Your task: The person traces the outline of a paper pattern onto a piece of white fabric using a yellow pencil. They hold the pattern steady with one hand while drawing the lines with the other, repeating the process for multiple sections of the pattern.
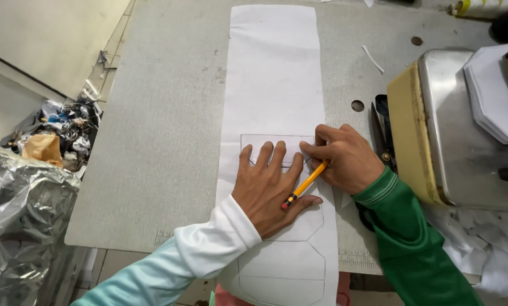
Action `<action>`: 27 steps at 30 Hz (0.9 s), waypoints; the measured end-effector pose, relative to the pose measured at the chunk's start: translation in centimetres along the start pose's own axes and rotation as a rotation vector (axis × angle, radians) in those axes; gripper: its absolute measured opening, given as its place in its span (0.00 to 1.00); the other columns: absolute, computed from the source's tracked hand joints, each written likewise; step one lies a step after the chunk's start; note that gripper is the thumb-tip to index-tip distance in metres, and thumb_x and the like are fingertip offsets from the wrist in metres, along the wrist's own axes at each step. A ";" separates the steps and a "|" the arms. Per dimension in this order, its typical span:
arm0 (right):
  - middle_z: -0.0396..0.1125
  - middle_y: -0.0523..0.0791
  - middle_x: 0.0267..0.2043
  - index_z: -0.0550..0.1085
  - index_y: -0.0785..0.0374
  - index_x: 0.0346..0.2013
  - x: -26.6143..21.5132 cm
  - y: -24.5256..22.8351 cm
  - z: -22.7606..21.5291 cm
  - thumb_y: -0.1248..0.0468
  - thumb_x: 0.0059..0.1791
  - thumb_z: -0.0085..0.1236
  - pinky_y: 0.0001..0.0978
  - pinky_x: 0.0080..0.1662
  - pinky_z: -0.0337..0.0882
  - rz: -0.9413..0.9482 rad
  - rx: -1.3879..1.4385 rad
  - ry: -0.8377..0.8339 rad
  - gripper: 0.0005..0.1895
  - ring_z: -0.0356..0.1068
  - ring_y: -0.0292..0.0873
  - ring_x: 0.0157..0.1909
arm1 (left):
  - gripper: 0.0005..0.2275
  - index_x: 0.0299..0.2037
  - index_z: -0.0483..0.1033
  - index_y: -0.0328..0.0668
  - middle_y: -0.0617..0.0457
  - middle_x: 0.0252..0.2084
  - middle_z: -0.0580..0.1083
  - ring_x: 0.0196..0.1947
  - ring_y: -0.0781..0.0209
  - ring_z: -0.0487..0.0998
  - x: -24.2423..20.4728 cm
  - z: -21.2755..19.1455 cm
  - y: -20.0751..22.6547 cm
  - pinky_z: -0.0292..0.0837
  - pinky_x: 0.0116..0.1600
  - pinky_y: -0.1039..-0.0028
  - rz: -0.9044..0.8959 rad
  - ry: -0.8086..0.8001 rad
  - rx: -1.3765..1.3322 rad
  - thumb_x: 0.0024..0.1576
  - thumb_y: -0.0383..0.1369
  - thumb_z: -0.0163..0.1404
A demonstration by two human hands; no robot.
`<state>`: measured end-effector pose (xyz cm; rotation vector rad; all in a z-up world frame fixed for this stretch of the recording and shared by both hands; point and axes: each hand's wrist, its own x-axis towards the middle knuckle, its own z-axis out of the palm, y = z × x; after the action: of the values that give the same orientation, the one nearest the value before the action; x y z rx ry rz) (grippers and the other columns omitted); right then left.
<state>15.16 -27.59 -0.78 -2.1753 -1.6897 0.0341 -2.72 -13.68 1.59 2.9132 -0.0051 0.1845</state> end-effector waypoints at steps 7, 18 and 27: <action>0.64 0.40 0.26 0.84 0.53 0.45 0.0 0.2 0.0 0.68 0.41 0.64 0.39 0.42 0.64 0.008 -0.027 -0.033 0.18 0.69 0.45 0.29 | 0.38 0.65 0.68 0.44 0.31 0.57 0.69 0.64 0.30 0.66 0.0 0.2 0.5 0.51 0.64 0.28 -0.015 -0.005 0.080 0.58 0.66 0.32; 0.64 0.40 0.26 0.84 0.52 0.47 -0.2 0.7 0.3 0.68 0.41 0.64 0.41 0.48 0.65 0.016 -0.014 -0.076 0.20 0.69 0.43 0.29 | 0.39 0.66 0.65 0.46 0.34 0.56 0.66 0.63 0.35 0.64 0.2 1.1 0.0 0.51 0.64 0.25 0.020 -0.010 0.103 0.57 0.68 0.29; 0.63 0.40 0.26 0.83 0.53 0.47 -0.4 1.3 0.0 0.68 0.44 0.59 0.42 0.50 0.65 0.033 0.088 -0.052 0.18 0.70 0.46 0.31 | 0.38 0.66 0.64 0.46 0.36 0.54 0.65 0.61 0.36 0.64 0.1 1.0 0.1 0.53 0.63 0.24 0.021 0.014 0.104 0.58 0.67 0.30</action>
<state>16.27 -28.25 -1.29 -2.1538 -1.6480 0.1718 -2.55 -14.04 0.70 3.0167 -0.0248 0.2154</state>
